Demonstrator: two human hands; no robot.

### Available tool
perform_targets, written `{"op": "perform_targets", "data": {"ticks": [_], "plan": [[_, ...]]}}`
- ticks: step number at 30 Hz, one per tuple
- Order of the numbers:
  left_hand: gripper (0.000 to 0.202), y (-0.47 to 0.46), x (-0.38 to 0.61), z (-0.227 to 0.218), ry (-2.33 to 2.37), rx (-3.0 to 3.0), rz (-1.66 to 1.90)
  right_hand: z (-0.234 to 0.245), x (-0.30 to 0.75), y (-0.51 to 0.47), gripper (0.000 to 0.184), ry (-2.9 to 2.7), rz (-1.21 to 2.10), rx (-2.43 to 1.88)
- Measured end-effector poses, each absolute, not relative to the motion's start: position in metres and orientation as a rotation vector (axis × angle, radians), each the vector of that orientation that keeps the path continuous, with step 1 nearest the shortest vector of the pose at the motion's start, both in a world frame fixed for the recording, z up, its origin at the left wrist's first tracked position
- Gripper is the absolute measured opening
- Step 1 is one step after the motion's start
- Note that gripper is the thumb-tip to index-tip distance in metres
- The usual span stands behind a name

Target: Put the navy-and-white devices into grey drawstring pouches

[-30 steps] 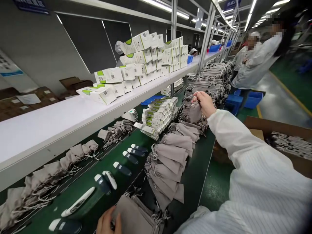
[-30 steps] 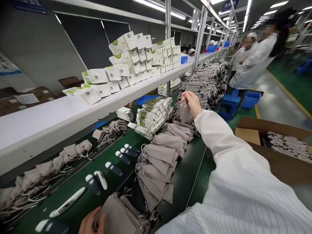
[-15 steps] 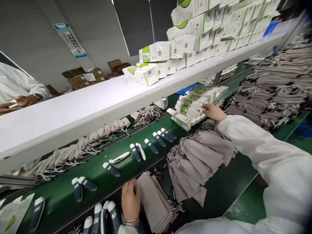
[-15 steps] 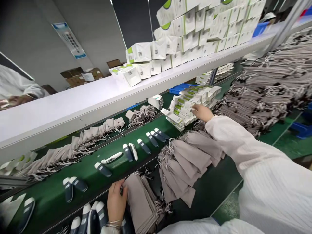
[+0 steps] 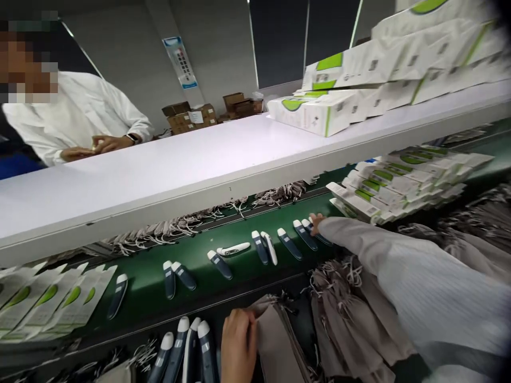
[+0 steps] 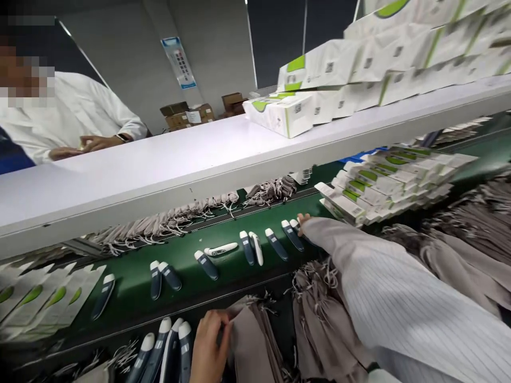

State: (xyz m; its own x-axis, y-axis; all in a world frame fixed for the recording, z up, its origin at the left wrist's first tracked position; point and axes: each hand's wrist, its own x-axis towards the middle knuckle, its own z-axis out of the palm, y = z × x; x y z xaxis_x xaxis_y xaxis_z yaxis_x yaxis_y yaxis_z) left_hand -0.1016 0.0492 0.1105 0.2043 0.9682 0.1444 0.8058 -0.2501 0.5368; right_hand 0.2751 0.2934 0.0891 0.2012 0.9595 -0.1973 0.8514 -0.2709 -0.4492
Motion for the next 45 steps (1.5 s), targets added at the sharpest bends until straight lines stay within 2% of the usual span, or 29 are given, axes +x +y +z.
{"op": "perform_targets", "data": {"ticks": [4, 6, 10, 13, 16, 20, 23, 26, 28, 31, 34, 36, 37, 40, 42, 45], "plan": [[0.018, 0.040, -0.097, 0.110, 1.647, 2.075, 0.711, 0.059, 0.288, 0.301, 0.047, -1.777, 0.821, -2.405], [0.018, 0.037, -0.093, 0.115, 1.623, 2.065, 0.736, 0.056, 0.294, 0.306, 0.060, -1.833, 0.876, -2.403], [0.018, 0.028, -0.088, 0.130, 1.552, 2.077, 0.804, 0.075, 0.296, 0.320, 0.086, -1.910, 0.927, -2.329], [0.018, 0.019, -0.086, 0.137, 1.450, 2.135, 0.860, 0.101, 0.270, 0.318, 0.093, -2.023, 0.981, -2.122], [0.018, 0.009, -0.084, 0.139, 1.338, 2.231, 0.892, 0.127, 0.198, 0.291, 0.093, -2.079, 1.270, -1.751], [0.020, -0.006, -0.079, 0.134, 1.221, 2.279, 0.902, 0.141, 0.048, 0.227, 0.098, -1.776, 1.795, -1.369], [0.021, -0.018, -0.076, 0.130, 1.185, 2.312, 0.887, 0.127, -0.046, 0.177, 0.089, -1.635, 1.893, -1.458], [0.022, -0.029, -0.076, 0.127, 1.172, 2.325, 0.895, 0.103, -0.087, 0.142, 0.087, -1.604, 1.877, -1.635], [0.024, -0.032, -0.080, 0.126, 1.169, 2.307, 0.907, 0.094, -0.090, 0.132, 0.081, -1.547, 1.861, -1.722], [0.023, -0.029, -0.087, 0.126, 1.215, 2.228, 0.905, 0.103, -0.076, 0.140, 0.060, -1.400, 1.829, -1.757], [0.019, -0.016, -0.095, 0.132, 1.247, 2.087, 0.937, 0.142, -0.047, 0.166, 0.034, -1.236, 1.784, -1.648], [0.016, -0.004, -0.099, 0.139, 1.252, 1.973, 0.991, 0.177, -0.015, 0.178, 0.026, -1.155, 1.746, -1.510], [0.015, 0.002, -0.101, 0.144, 1.254, 1.919, 1.011, 0.194, 0.003, 0.179, 0.029, -1.123, 1.748, -1.398], [0.012, 0.020, -0.100, 0.158, 1.237, 1.836, 1.012, 0.236, 0.061, 0.159, 0.059, -1.018, 1.774, -0.927], [0.011, 0.029, -0.095, 0.165, 1.192, 1.857, 0.989, 0.249, 0.089, 0.134, 0.073, -0.947, 1.710, -0.758], [0.010, 0.037, -0.083, 0.174, 1.113, 1.967, 0.947, 0.249, 0.106, 0.102, 0.067, -0.803, 1.575, -0.748]]}}
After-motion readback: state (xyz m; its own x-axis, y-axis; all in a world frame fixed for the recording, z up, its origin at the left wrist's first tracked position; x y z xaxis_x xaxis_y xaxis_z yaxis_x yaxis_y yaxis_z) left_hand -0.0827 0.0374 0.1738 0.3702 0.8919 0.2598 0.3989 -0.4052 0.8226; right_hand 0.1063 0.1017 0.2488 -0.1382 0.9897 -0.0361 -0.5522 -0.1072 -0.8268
